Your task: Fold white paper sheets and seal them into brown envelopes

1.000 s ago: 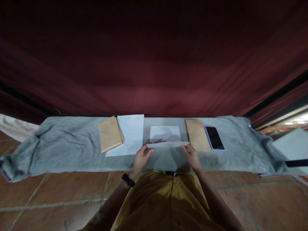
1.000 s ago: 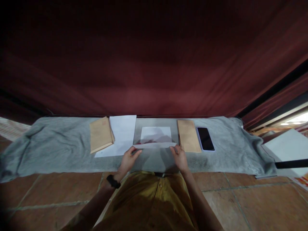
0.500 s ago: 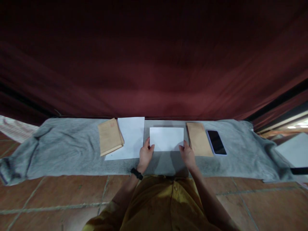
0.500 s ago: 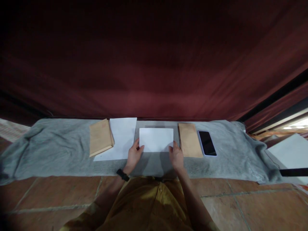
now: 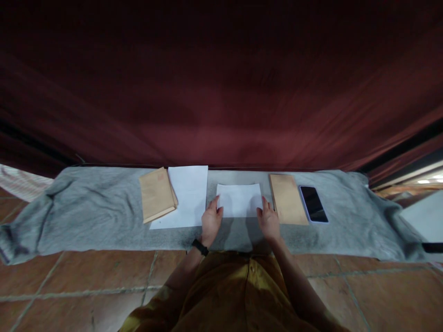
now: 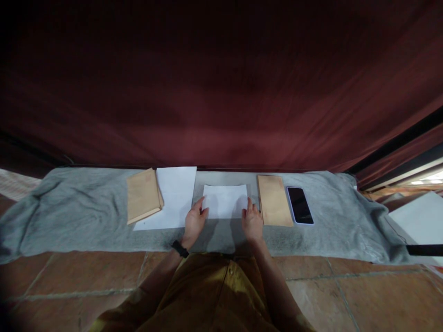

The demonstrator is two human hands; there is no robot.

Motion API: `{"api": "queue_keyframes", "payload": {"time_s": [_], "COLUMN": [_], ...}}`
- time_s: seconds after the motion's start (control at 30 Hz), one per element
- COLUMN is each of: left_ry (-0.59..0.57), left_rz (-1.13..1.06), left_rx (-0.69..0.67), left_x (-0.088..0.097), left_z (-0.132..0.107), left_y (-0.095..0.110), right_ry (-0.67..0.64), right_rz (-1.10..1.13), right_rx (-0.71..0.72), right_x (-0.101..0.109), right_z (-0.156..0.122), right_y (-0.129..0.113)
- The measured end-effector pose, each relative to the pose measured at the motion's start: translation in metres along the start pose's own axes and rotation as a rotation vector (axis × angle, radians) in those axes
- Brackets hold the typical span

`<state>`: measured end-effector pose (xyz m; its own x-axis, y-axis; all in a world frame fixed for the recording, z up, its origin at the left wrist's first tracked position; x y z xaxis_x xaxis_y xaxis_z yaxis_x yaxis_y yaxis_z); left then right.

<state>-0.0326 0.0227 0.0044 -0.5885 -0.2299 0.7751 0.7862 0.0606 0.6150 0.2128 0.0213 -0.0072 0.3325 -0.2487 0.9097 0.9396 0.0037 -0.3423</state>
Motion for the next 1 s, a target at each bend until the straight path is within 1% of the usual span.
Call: {"api": "queue_keyframes", "payload": {"time_s": [0.13,0.2,0.27,0.33,0.4,0.47,0.53,0.6,0.67,0.73,0.8,0.87,1.0], "left_ry": [0.001,0.026,0.026,-0.014,-0.062,-0.094,-0.105,-0.119,-0.145,-0.159,-0.145,-0.106,-0.042], "left_rz": [0.138,0.189,0.21,0.225,0.262,0.3,0.323,0.342,0.367,0.385,0.379,0.355,0.343], "left_rx": [-0.015,-0.1,-0.237,-0.359,-0.409,-0.407,-0.399,-0.407,-0.415,-0.407,-0.395,-0.389,-0.343], "left_x": [0.004,0.002,-0.005,-0.018,-0.032,-0.043,-0.049,-0.052,-0.053,-0.054,-0.055,-0.055,-0.048], "left_z": [-0.002,-0.003,-0.002,0.0,0.002,0.004,0.005,0.006,0.006,0.007,0.01,0.014,0.025], "left_y": [0.006,0.013,0.023,0.033,0.039,0.042,0.04,0.037,0.035,0.032,0.03,0.025,0.015], "right_ry": [0.015,0.026,0.039,0.067,0.106,0.13,0.112,0.057,-0.011,-0.056,-0.07,-0.062,0.007], "right_rz": [-0.023,-0.016,-0.007,-0.001,0.008,0.044,0.108,0.158,0.152,0.105,0.052,0.011,-0.033], "right_rx": [0.014,0.019,0.027,0.041,0.059,0.092,0.155,0.244,0.323,0.352,0.343,0.329,0.281], "right_x": [0.001,0.0,-0.002,-0.003,-0.004,-0.005,-0.009,-0.017,-0.026,-0.034,-0.039,-0.041,-0.04], "right_z": [0.0,-0.001,-0.003,-0.004,-0.002,0.002,0.01,0.018,0.027,0.035,0.042,0.046,0.049], "right_y": [-0.002,-0.002,-0.001,0.0,-0.001,-0.007,-0.02,-0.037,-0.053,-0.061,-0.061,-0.054,-0.036]}}
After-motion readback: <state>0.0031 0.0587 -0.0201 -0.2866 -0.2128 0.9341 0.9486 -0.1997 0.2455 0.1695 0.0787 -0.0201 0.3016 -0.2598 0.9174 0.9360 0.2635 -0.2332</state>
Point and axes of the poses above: each hand's wrist, its own z-axis towards the middle knuckle, its own x-axis out of the back of the hand, y = z × x, the point moved 1 cm from there along z, towards the middle knuckle, and after that the axes turned 2 degrees about y, right-handed, at the moved point
